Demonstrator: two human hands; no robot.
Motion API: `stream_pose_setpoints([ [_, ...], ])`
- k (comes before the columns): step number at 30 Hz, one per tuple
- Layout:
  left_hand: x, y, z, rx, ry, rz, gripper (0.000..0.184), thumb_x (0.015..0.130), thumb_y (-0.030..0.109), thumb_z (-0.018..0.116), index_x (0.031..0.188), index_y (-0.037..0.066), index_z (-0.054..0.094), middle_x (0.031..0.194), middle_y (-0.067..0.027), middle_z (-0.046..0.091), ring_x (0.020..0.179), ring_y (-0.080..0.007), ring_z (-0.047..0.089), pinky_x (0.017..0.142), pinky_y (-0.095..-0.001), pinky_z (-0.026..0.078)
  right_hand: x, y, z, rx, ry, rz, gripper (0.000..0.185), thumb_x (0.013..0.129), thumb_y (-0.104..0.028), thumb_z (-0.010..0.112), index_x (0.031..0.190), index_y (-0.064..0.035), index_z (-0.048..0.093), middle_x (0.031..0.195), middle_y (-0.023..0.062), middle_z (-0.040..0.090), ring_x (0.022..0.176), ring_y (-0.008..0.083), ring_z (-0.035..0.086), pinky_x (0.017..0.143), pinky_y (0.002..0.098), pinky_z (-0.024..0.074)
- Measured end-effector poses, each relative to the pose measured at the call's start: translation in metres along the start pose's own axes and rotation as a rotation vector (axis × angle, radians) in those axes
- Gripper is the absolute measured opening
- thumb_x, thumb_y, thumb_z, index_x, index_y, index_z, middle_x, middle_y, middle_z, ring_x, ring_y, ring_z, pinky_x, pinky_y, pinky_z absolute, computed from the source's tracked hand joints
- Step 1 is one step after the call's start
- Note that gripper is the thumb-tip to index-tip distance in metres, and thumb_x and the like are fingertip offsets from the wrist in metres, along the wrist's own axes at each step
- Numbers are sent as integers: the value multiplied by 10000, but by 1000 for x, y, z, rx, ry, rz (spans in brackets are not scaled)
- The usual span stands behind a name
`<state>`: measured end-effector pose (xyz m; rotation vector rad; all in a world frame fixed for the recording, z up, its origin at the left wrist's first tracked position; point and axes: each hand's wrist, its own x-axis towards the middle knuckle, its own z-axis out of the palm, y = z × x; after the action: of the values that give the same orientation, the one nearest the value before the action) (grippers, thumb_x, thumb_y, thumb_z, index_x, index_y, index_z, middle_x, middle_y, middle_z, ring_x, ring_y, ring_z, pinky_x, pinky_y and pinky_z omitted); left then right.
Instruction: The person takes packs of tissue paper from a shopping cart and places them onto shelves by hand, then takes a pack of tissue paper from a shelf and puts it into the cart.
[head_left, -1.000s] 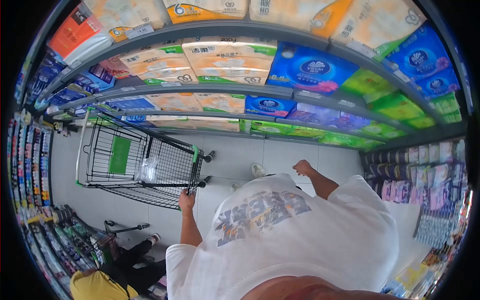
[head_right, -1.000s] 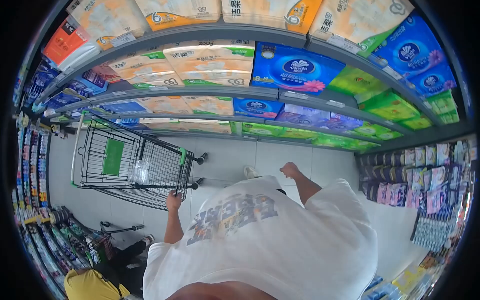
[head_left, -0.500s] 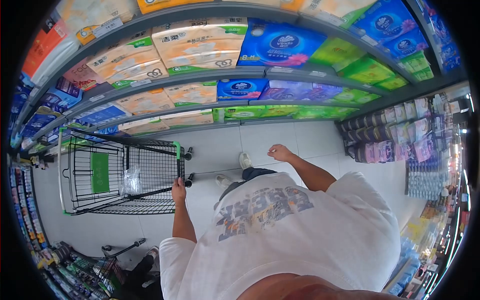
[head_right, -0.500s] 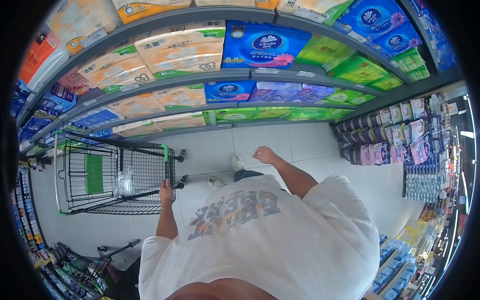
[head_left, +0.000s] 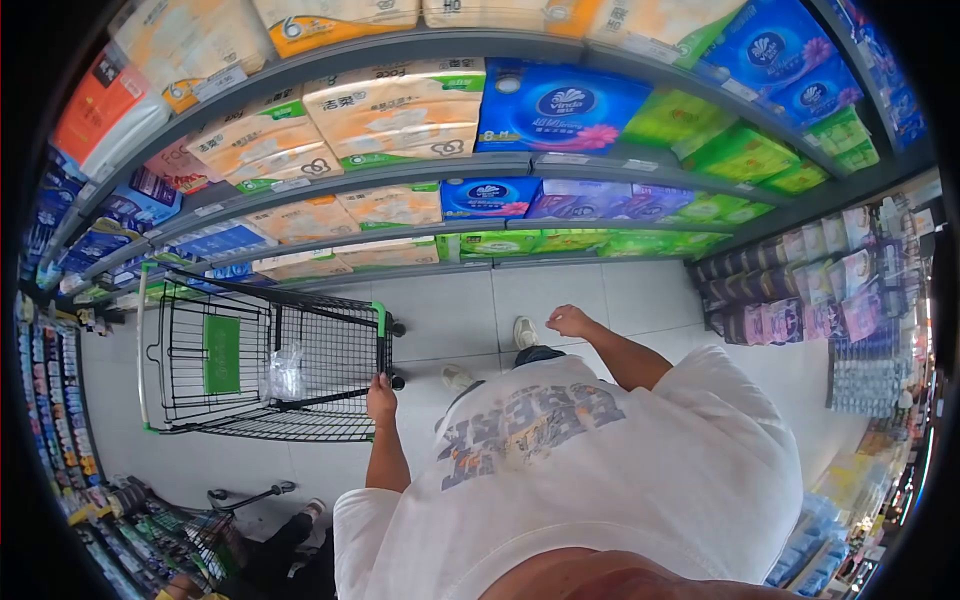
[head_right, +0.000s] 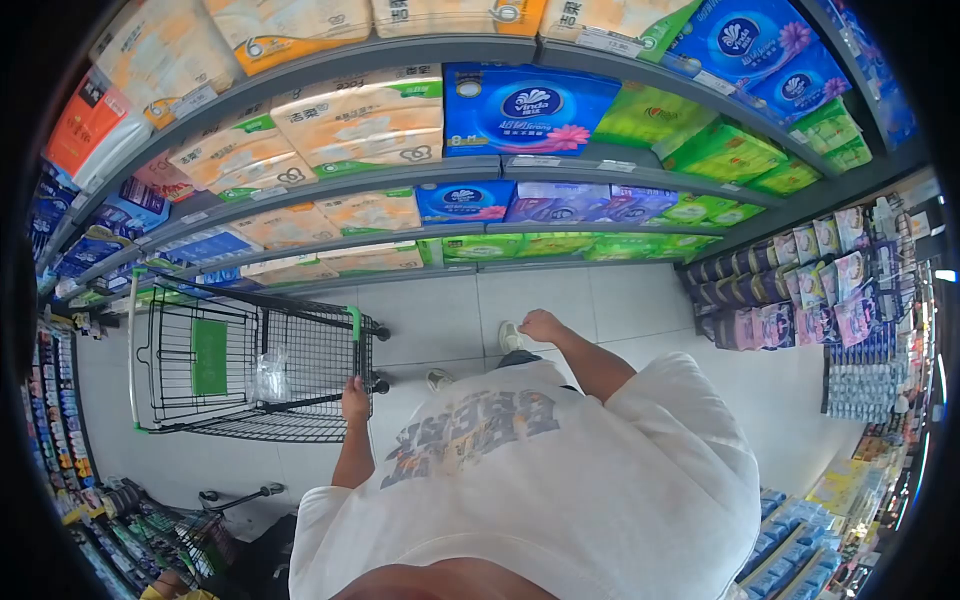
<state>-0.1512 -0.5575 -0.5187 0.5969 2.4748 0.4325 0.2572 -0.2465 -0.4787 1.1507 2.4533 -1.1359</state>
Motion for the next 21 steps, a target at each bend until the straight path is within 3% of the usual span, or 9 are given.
stream_pose_setpoints([
  [2, 6, -2, 14, 15, 2, 19, 503, 964, 471, 374, 1277, 120, 553, 1104, -217, 637, 1039, -413, 591, 865, -498, 464, 17, -1, -5, 7, 22, -42, 368, 819, -340, 655, 979, -9, 673, 802, 122, 686, 625, 192, 666, 668, 322, 538],
  [7, 7, 3, 33, 26, -80, 0, 480, 966, 381, 390, 1308, 67, 513, 1114, -237, 626, 1051, -428, 578, 884, -486, 460, 38, 3, -39, 190, 70, 82, 377, 838, -327, 665, 1047, -12, 656, 870, 118, 686, 666, 176, 660, 690, 309, 527],
  [9, 7, 10, 44, -3, 10, -2, 487, 922, 360, 459, 1281, 37, 522, 1119, -248, 620, 1057, -433, 573, 893, -482, 458, 43, 10, -67, 292, 102, 61, 342, 854, -293, 650, 1059, -19, 655, 881, 101, 683, 682, 164, 650, 685, 308, 521],
  [12, -5, 46, 48, 49, 34, -197, 525, 777, 310, 581, 1210, 15, 549, 1118, -269, 613, 1063, -433, 573, 912, -479, 456, 63, 52, -102, 655, 189, -52, 243, 899, -190, 606, 1083, -38, 650, 908, 51, 671, 734, 135, 620, 681, 307, 506],
  [16, -14, 96, 50, 64, 133, -229, 548, 758, 272, 602, 1231, 6, 523, 1092, -286, 616, 1059, -427, 583, 913, -508, 459, 43, 23, -224, 786, 443, 13, 201, 908, -152, 585, 1062, -35, 640, 968, 46, 669, 877, 141, 620, 784, 288, 500],
  [18, -8, 109, 59, 85, 130, -279, 566, 756, 267, 607, 1248, 7, 507, 1102, -289, 609, 1062, -432, 580, 924, -506, 453, 44, 24, -277, 749, 635, -149, 211, 886, -120, 596, 1066, -20, 640, 862, 48, 673, 831, 114, 612, 754, 274, 487],
  [21, -17, 122, 61, 121, 139, -328, 607, 752, 262, 620, 1281, 4, 473, 1116, -296, 596, 1069, -447, 570, 948, -496, 441, 43, 10, -356, 723, 908, -379, 270, 871, -111, 637, 1113, 4, 605, 999, 71, 646, 895, 141, 593, 815, 286, 479],
])
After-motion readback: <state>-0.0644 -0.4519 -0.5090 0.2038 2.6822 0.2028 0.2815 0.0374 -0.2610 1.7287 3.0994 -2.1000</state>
